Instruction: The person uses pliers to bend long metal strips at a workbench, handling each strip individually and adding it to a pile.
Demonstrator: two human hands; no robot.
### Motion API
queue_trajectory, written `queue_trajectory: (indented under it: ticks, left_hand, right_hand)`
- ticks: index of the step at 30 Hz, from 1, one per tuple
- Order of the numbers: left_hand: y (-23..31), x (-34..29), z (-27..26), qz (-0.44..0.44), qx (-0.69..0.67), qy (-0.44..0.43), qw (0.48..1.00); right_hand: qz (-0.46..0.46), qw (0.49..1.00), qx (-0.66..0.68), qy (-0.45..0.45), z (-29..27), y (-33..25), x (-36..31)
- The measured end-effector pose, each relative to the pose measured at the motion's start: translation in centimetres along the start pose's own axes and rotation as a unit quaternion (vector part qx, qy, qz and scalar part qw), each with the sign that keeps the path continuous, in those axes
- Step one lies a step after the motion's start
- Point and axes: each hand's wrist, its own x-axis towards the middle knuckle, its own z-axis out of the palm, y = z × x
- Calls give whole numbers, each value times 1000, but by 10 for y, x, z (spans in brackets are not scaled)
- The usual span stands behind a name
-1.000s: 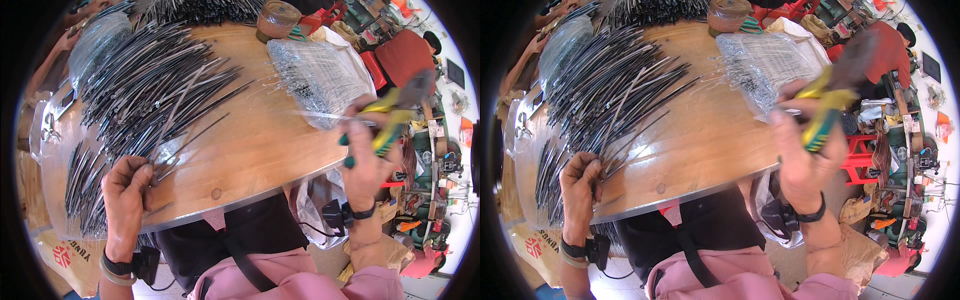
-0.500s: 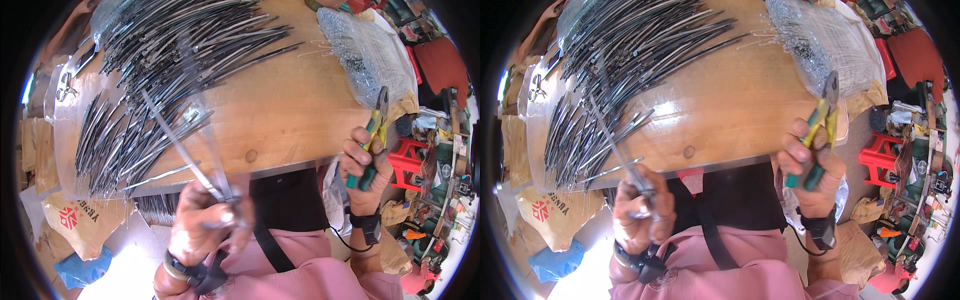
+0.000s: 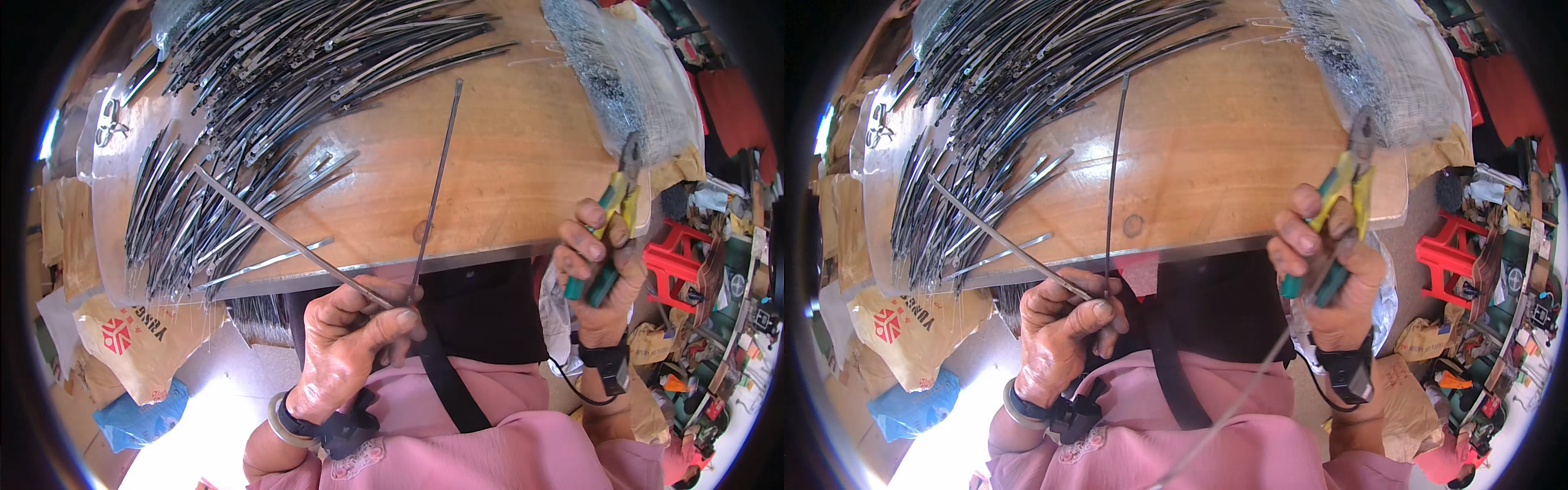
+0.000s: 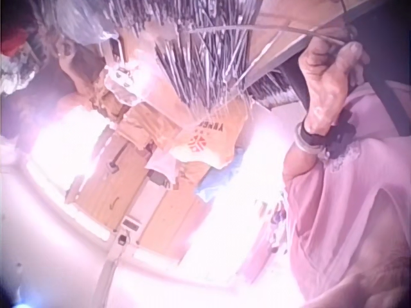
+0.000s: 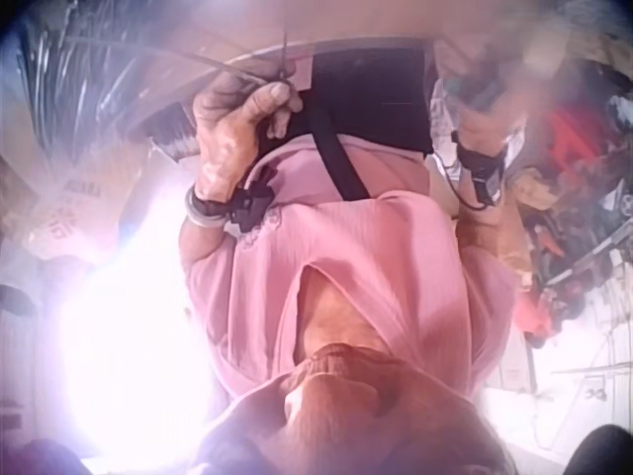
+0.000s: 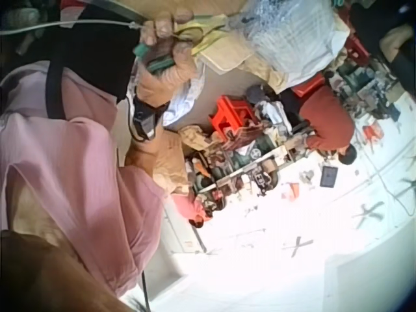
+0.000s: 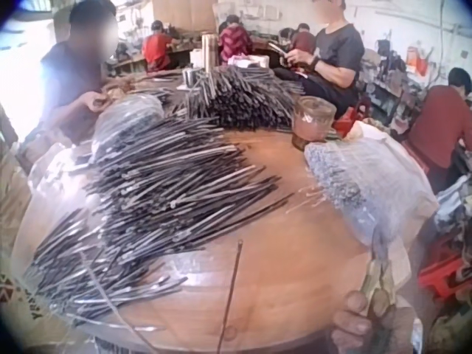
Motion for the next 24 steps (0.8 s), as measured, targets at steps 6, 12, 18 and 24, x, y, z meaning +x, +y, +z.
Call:
queue_trajectory:
  ticks: [6,12,18,24]
  left_hand:
    - [-3,-5,-4,7,-3,3,1000]
    - [-7,-9,-6,18,42,20,999]
    - [-5,-6,-3,5,-7,17,1000]
    - [-9,-7,-1,21,-9,19,1000]
  right_hand:
    - [-38,955,-284,70,19,10,2]
    - [-23,978,-205,33,19,-8,1]
    - [32,998,62,8,5,23,-4]
    - [14,984,-160,82,18,26,-8]
